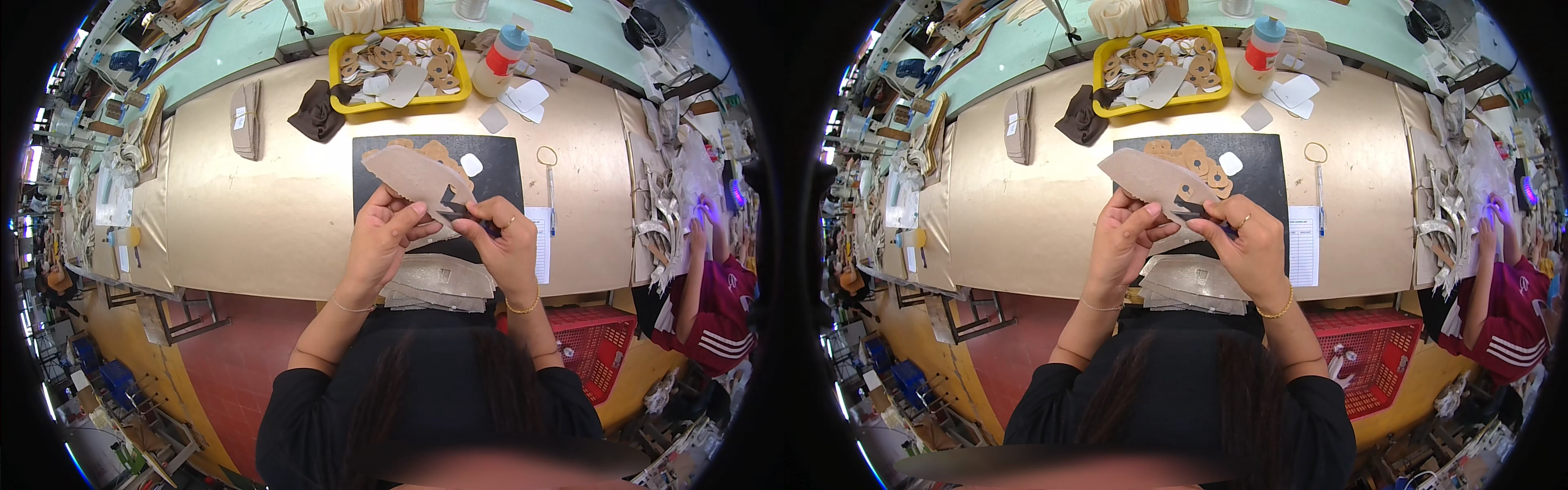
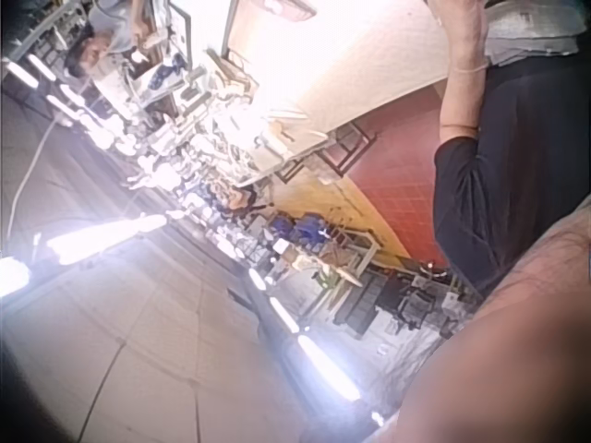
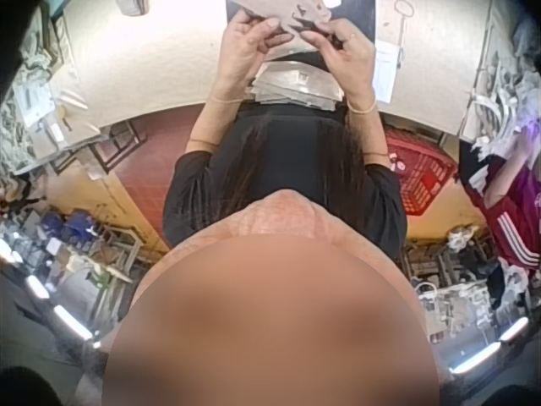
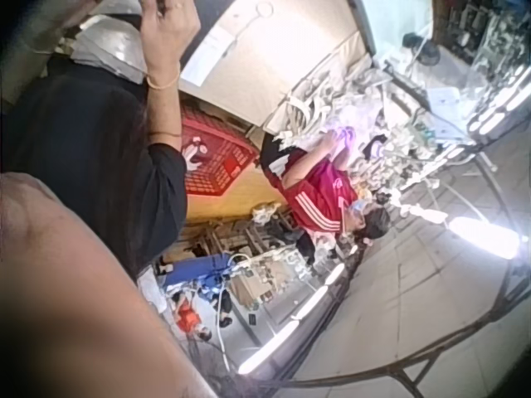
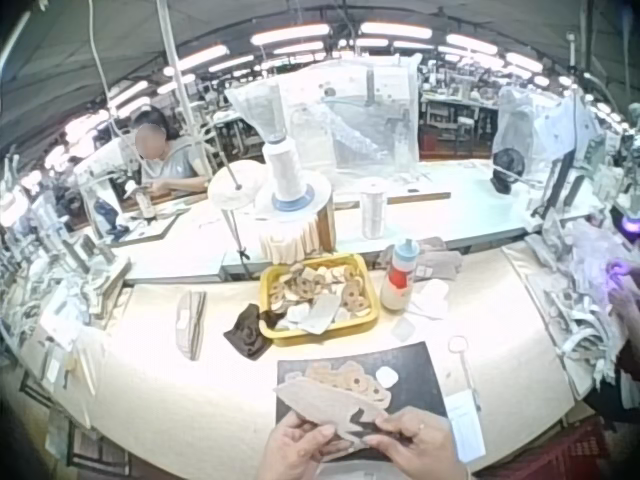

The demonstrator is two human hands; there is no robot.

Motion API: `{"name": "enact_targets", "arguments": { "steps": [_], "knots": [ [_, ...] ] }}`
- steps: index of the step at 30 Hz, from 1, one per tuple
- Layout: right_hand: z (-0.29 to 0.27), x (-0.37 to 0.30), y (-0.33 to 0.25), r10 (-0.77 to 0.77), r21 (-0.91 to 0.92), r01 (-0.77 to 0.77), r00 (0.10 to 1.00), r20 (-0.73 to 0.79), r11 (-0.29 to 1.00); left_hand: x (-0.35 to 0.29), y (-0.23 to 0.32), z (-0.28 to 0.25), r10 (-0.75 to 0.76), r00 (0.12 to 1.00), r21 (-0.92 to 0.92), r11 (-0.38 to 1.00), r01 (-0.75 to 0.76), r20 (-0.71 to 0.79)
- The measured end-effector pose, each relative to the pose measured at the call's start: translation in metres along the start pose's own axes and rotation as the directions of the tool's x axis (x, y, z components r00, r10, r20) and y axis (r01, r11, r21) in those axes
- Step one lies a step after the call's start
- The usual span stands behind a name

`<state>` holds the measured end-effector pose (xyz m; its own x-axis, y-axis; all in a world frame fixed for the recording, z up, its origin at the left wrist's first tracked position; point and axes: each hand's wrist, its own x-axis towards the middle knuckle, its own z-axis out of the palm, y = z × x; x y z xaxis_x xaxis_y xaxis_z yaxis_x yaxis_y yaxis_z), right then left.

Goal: The person uses small scissors to trim the edges of light-colored fabric pieces on a black cutting mat. They handle each piece individually, snipping along the edges and placing trimmed pieces back on the mat.

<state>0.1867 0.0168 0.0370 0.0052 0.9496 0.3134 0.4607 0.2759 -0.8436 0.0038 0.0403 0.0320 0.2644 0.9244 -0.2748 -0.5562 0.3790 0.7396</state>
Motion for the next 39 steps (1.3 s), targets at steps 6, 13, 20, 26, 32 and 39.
{"name": "enact_targets", "arguments": {
  "steps": [6, 13, 20, 26, 32, 39],
  "knots": [
    [0.003, 0.001, 0.001, -0.12, -0.039, 0.117, 0.99, -0.068, 0.992, 0.0, 0.001, -0.002, -0.016, 0.999, -0.021, 1.0, 0.017, 0.033],
    [0.003, 0.002, 0.001, -0.242, -0.123, 0.228, 0.963, -0.119, 0.966, -0.001, 0.001, 0.001, -0.028, 0.999, -0.093, 0.995, 0.03, 0.022],
    [0.007, 0.0, 0.001, -0.188, -0.04, 0.184, 0.967, -0.171, 0.982, -0.004, 0.003, 0.008, -0.028, 0.999, -0.124, 0.992, 0.031, 0.026],
    [0.003, 0.001, 0.001, -0.18, -0.025, 0.178, 0.972, -0.151, 0.984, -0.005, 0.003, 0.006, -0.028, 0.998, -0.122, 0.992, 0.036, 0.061],
    [0.001, 0.001, 0.001, -0.204, -0.044, 0.2, 0.967, -0.15, 0.979, -0.005, 0.003, 0.005, -0.038, 0.996, -0.134, 0.99, 0.049, 0.083],
    [0.003, 0.001, 0.0, -0.152, 0.032, 0.159, 0.976, -0.157, 0.987, -0.006, 0.004, 0.01, -0.018, 0.999, -0.124, 0.992, 0.022, 0.037]
  ]
}}
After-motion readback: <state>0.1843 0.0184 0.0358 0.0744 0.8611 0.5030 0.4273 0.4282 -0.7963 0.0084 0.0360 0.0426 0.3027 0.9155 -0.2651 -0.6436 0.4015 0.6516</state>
